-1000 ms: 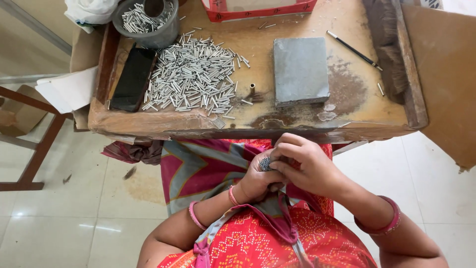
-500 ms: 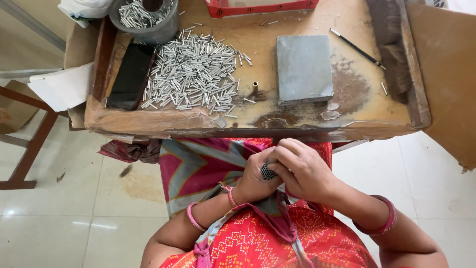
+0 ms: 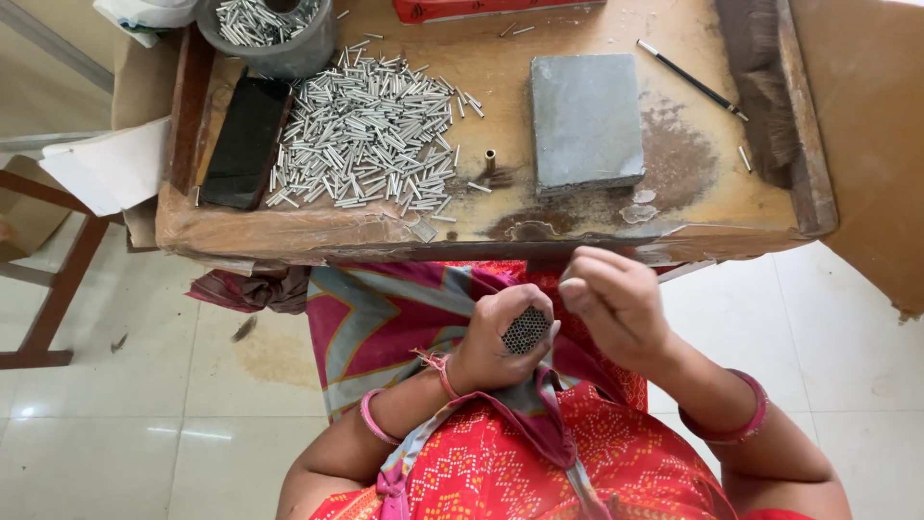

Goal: The person picks small metal tubes one at a time from a pile on the workbench, arranges them on a flat stone slab, and places finished pieces into a red tray. They occasionally handle a small brass fitting on the slab and reposition pieces by hand.

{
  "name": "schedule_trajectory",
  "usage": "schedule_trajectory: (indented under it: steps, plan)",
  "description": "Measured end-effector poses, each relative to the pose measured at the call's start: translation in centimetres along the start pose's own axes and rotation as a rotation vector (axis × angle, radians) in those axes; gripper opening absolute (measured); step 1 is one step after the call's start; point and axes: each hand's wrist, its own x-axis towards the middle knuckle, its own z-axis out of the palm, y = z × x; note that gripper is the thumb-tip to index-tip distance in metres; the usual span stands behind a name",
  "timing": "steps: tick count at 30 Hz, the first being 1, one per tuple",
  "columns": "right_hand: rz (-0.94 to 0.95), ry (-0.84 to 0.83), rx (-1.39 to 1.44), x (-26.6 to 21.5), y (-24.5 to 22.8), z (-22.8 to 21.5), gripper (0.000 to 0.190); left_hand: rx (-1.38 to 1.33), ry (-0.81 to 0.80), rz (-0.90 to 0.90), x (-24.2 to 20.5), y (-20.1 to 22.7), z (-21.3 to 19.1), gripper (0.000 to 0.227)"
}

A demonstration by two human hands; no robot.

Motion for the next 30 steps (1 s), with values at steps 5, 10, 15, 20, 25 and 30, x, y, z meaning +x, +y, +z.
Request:
schedule_trajectory:
  steps: [5, 10, 15, 20, 25, 30]
  plan:
    - [0.15, 0.074, 0.05, -0.6, 0.7, -1.6, 0.016, -0.028, -0.051, 0.067, 0.0, 0.0, -0.4, 0.019]
    - [0.095, 0.075, -0.015, 0.1, -2.0, -1.9, 0.007, -0.038, -0.029, 0.078, 0.5, 0.3, -0.3, 0.018]
    - [-0.142, -0.047, -0.118, 1.3, -3.4, -0.8, 0.016, -0.075, -0.019, -0.043, 0.4, -0.4, 0.4, 0.026]
    - [0.049, 0.091, 0.055, -0.9, 3.2, -1.0, 0.016, -0.715, -0.074, -0.477, 0.6, -1.6, 0.5, 0.02]
    - [0.18, 0.254, 0.227, -0.5, 7.6, -3.7, 0.028, -0.986, -0.105, -0.656, 1.0, -3.2, 0.5, 0.016]
    - [0.261, 0.392, 0.29, -0.7, 8.1, -6.5, 0.03, -0.898, -0.121, -0.646, 2.6, -2.4, 0.5, 0.018]
